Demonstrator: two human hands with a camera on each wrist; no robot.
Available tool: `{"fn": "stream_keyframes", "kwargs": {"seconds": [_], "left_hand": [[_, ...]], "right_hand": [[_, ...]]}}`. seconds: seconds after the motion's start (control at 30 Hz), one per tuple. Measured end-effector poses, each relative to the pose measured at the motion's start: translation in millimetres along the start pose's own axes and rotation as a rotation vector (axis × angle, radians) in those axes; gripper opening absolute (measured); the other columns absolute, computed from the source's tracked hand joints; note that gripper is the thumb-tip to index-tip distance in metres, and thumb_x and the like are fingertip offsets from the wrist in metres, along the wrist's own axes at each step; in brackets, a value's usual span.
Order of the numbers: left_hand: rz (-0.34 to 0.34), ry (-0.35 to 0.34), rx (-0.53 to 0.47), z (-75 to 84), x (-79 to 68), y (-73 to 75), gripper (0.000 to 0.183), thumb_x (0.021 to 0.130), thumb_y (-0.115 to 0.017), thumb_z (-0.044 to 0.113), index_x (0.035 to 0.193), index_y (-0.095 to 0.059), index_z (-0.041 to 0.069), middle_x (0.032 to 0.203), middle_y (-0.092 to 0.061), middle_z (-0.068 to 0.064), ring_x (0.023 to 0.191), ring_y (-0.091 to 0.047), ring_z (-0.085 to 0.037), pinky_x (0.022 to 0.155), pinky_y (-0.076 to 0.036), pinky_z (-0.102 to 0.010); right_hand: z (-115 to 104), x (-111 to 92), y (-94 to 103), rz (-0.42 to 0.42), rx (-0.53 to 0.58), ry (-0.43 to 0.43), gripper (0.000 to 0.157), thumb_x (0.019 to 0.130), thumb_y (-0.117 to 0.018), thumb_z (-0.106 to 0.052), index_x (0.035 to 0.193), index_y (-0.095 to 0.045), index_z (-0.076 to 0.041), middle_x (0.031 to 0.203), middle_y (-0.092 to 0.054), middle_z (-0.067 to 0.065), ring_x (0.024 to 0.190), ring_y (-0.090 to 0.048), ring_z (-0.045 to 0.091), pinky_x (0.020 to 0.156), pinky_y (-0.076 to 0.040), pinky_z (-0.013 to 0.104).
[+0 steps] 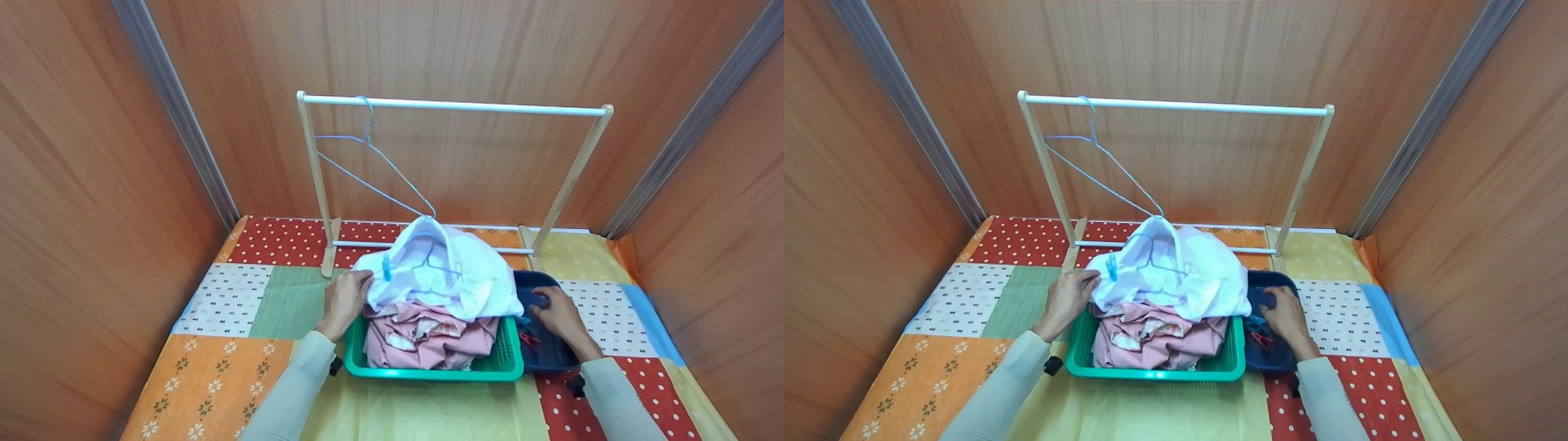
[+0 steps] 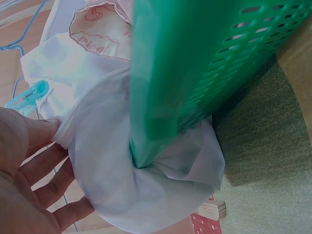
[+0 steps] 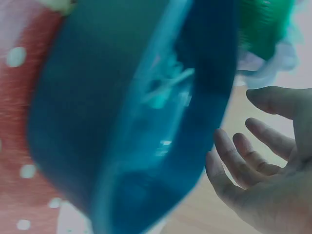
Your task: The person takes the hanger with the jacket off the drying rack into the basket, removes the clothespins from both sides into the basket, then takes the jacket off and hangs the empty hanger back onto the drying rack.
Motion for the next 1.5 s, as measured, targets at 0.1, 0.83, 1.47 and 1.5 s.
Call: {"fn": "stream_keyframes", "kwargs": {"seconds": [0.1, 0.83, 1.47, 1.5], "left_hand": [[-0.009, 0.013, -0.011, -0.7, -0.3, -1.2, 0.018, 0.095, -0.065, 0.019, 0.107, -0.076, 0.012, 0.098, -0.076, -0.005, 0.086, -0.071, -0.021, 0.067, -0.057, -0.041], [0.02, 0.005, 0.022, -0.5, 0.0, 0.6, 0.017, 0.095, -0.065, 0.02, 0.106, -0.077, 0.013, 0.1, -0.077, -0.004, 0.091, -0.072, -0.025, 0.07, -0.057, -0.046], [0.008, 0.017, 0.007, -0.4, 0.3, -0.2, 0.018, 0.096, -0.064, 0.021, 0.106, -0.077, 0.013, 0.097, -0.076, -0.004, 0.086, -0.071, -0.023, 0.065, -0.055, -0.044], [0.011, 0.015, 0.008, 0.0, 0.5, 0.0, 0.018, 0.096, -0.064, 0.021, 0.106, -0.077, 0.014, 0.097, -0.076, -0.004, 0.085, -0.071, -0.023, 0.065, -0.055, -0.043]], "right_hand": [[-14.0, -1.9, 9.0, 0.023, 0.03, 0.017, 0.041, 0.093, -0.063, -0.014, 0.131, -0.057, -0.001, 0.128, -0.054, 0.025, 0.112, -0.06, 0.041, 0.087, -0.052, 0.053], [-155.8, -32.0, 39.0, 0.289, 0.151, 0.424, 0.03, 0.086, -0.073, -0.007, 0.116, -0.068, -0.008, 0.109, -0.067, 0.01, 0.097, -0.066, 0.027, 0.083, -0.053, 0.047], [-248.0, -41.7, -8.4, 0.16, 0.175, 0.683, 0.028, 0.09, -0.07, -0.013, 0.118, -0.067, -0.011, 0.112, -0.068, 0.008, 0.096, -0.066, 0.022, 0.084, -0.057, 0.041], [-251.3, -41.1, -11.7, 0.156, 0.169, 0.688, 0.029, 0.09, -0.07, -0.013, 0.119, -0.067, -0.011, 0.113, -0.068, 0.007, 0.097, -0.066, 0.022, 0.085, -0.057, 0.041]]}}
Point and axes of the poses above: each hand's wrist, its own x-axis towards the middle knuckle, its own y-axis out of the back of the hand, z = x × y, the point moved 7 cm from there along x, towards the middle knuckle
